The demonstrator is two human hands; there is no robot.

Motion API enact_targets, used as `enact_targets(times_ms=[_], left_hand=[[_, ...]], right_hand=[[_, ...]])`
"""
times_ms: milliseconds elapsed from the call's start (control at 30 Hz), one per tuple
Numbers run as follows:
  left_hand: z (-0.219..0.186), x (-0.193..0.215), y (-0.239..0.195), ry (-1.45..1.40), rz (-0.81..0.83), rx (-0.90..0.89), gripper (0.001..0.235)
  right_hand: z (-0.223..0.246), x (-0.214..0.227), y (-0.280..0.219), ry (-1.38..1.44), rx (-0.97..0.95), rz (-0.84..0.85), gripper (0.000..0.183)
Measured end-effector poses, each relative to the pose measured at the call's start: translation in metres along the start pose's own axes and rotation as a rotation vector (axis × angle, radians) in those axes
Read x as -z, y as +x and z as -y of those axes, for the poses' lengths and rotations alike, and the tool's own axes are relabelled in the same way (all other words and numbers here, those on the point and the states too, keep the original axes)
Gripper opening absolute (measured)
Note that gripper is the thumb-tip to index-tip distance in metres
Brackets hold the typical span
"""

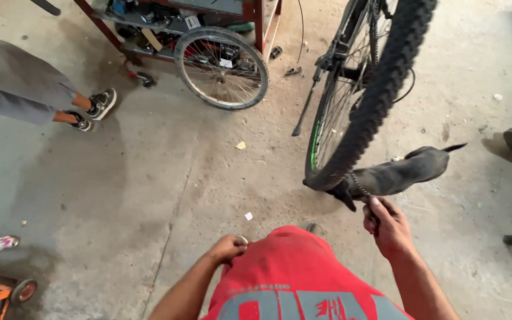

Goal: The person works on a bicycle chain using a chain tool and pliers. They manipulate the chain links and use the tool to push a pin into the chain while a dog stands nearby. The person also handles a small metal component and adjusts the chain on the bicycle's rear wheel.

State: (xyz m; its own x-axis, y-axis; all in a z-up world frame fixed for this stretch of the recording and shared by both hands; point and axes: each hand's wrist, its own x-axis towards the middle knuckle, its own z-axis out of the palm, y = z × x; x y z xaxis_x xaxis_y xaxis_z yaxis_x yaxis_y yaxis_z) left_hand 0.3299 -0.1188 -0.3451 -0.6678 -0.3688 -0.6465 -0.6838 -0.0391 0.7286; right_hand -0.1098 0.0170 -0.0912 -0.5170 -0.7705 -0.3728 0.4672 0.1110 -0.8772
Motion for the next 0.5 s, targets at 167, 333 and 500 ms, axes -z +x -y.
enact_targets(times_ms=[167,333,500], left_hand=[[-0.009,0.074,0.027,0.332,-0.018,0.125,0.035],[-0.048,0.150,0.094,0.360,-0.104,-0.013,0.030],[-0.107,0.197,0.132,0.285,-0.221,0.047,0.031]], right_hand=[[-0.009,-0.012,-0.015,-0.091,-0.032,-0.232,0.028],[-0.028,-0.003,-0.002,-0.092,-0.071,-0.352,0.030],[-0.024,0.013,0.019,-0.182,-0.142,-0.434,0.031]])
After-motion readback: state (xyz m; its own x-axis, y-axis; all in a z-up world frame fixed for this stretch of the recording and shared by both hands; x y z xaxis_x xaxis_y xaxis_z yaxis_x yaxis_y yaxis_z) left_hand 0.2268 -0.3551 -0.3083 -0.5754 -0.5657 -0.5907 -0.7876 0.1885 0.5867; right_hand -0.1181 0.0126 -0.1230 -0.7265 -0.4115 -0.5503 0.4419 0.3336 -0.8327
